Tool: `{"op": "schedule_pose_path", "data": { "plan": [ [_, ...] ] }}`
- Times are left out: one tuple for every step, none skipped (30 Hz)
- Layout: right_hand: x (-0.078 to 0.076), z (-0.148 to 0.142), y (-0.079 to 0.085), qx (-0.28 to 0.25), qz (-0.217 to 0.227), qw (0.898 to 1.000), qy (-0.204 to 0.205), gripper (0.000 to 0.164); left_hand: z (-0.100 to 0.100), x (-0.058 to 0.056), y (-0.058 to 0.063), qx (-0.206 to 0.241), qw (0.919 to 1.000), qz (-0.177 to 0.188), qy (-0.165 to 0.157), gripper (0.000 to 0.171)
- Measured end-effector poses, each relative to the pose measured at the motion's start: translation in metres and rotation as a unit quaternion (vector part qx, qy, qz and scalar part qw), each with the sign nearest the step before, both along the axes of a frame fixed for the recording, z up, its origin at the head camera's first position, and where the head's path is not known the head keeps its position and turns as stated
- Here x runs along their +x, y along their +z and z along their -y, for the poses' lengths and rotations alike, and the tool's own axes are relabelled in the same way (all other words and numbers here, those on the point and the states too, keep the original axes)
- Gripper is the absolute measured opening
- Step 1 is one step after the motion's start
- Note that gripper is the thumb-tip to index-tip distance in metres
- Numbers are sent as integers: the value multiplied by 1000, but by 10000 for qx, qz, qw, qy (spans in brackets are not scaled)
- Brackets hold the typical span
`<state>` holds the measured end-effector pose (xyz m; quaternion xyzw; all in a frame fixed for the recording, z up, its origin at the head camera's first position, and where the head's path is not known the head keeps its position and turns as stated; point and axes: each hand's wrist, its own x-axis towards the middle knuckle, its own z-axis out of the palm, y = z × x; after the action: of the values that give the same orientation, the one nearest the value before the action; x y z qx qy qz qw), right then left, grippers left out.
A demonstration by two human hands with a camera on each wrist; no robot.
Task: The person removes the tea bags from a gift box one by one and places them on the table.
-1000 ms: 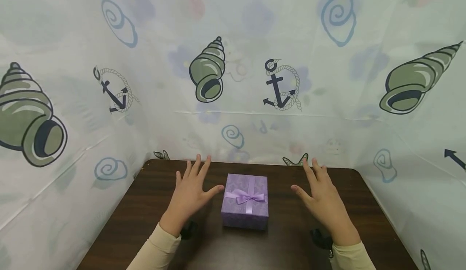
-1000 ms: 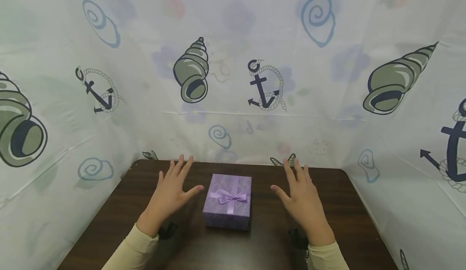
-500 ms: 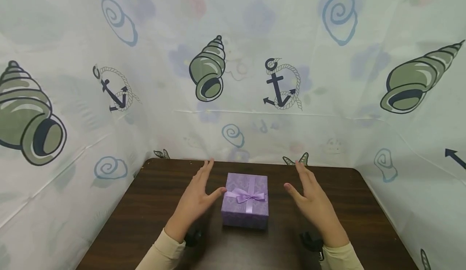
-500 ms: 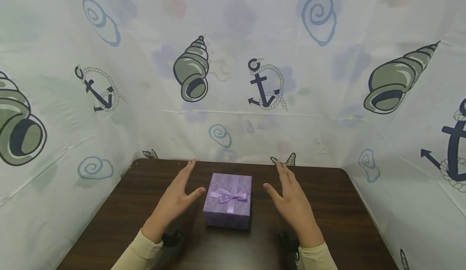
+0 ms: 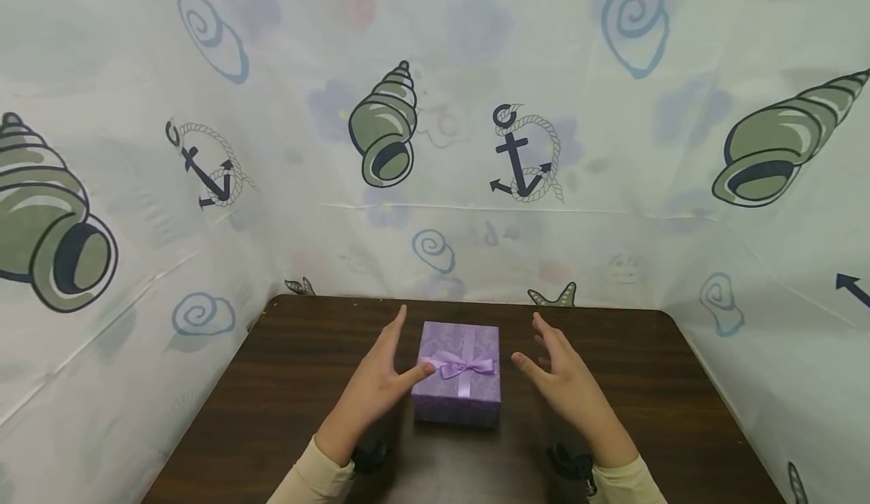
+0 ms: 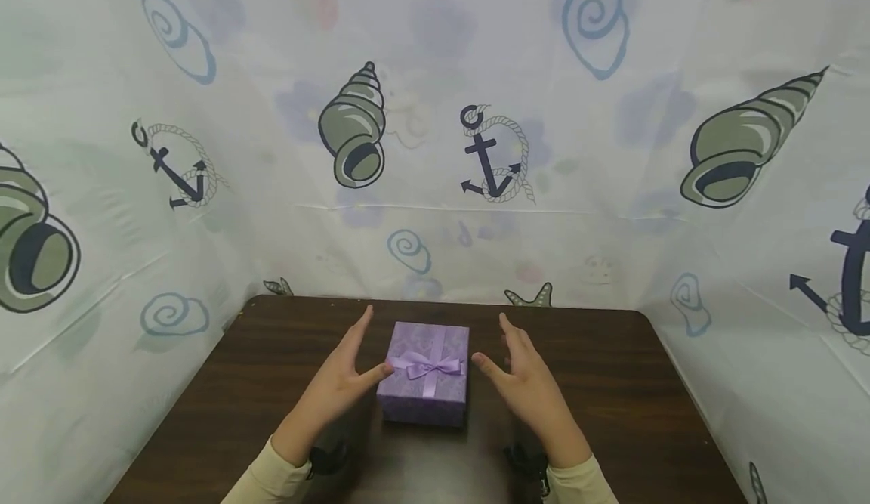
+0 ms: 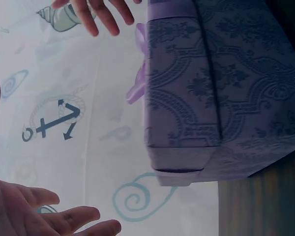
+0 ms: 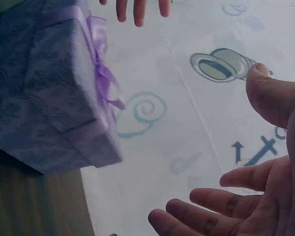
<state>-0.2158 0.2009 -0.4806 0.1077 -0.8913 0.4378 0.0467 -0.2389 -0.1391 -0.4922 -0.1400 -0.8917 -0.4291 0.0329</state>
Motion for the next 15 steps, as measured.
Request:
{"op": "schedule_pose_path", "data": {
  "plan": [
    [-1, 2, -2, -93, 32, 9999, 55, 91, 0, 0, -1, -7, 10000, 43, -3, 113],
    [-2, 4, -4, -161, 91, 9998, 99, 92, 0, 0, -2, -22, 9999, 122, -4, 114],
    [-3, 7, -7, -219, 151, 9996, 134, 92, 0, -1, -4, -34, 9998, 200, -25, 115],
    [-4, 9, -9, -261, 226, 9993, 144, 93, 1, -1, -5, -51, 9996, 287, -33, 116],
    [-5, 12, -11, -322, 320, 9988, 165, 94, 1, -2, -7, -68, 9994, 350, -41, 117],
    [-6, 15, -14, -392, 415, 9982, 196, 96, 1, -2, -9, -85, 9991, 416, -49, 118],
    [-6, 18, -16, -412, 499, 9976, 238, 98, 1, -3, -11, -102, 9988, 473, -54, 119],
    [-7, 21, -19, -420, 589, 9970, 267, 100, 0, -4, -12, -119, 9985, 532, -65, 120],
    [-8, 24, -21, -376, 651, 9967, 291, 102, 0, -5, -15, -146, 9983, 551, -89, 121],
    [-8, 26, -23, -349, 696, 9965, 310, 104, 0, -6, -16, -201, 9982, 556, -127, 122],
    [-8, 29, -25, -305, 707, 9964, 342, 107, -1, -7, -18, -245, 9979, 566, -182, 123],
    [-9, 31, -28, -242, 710, 9965, 363, 109, -1, -8, -20, -307, 9975, 596, -236, 125],
    [-9, 33, -30, -179, 707, 9967, 368, 111, -1, -10, -23, -367, 9969, 635, -299, 126],
    [-9, 35, -32, -132, 706, 9968, 358, 113, -1, -11, -25, -413, 9963, 668, -361, 127],
    [-9, 37, -34, -79, 684, 9970, 350, 115, -1, -12, -27, -462, 9957, 696, -406, 128]
  ]
}}
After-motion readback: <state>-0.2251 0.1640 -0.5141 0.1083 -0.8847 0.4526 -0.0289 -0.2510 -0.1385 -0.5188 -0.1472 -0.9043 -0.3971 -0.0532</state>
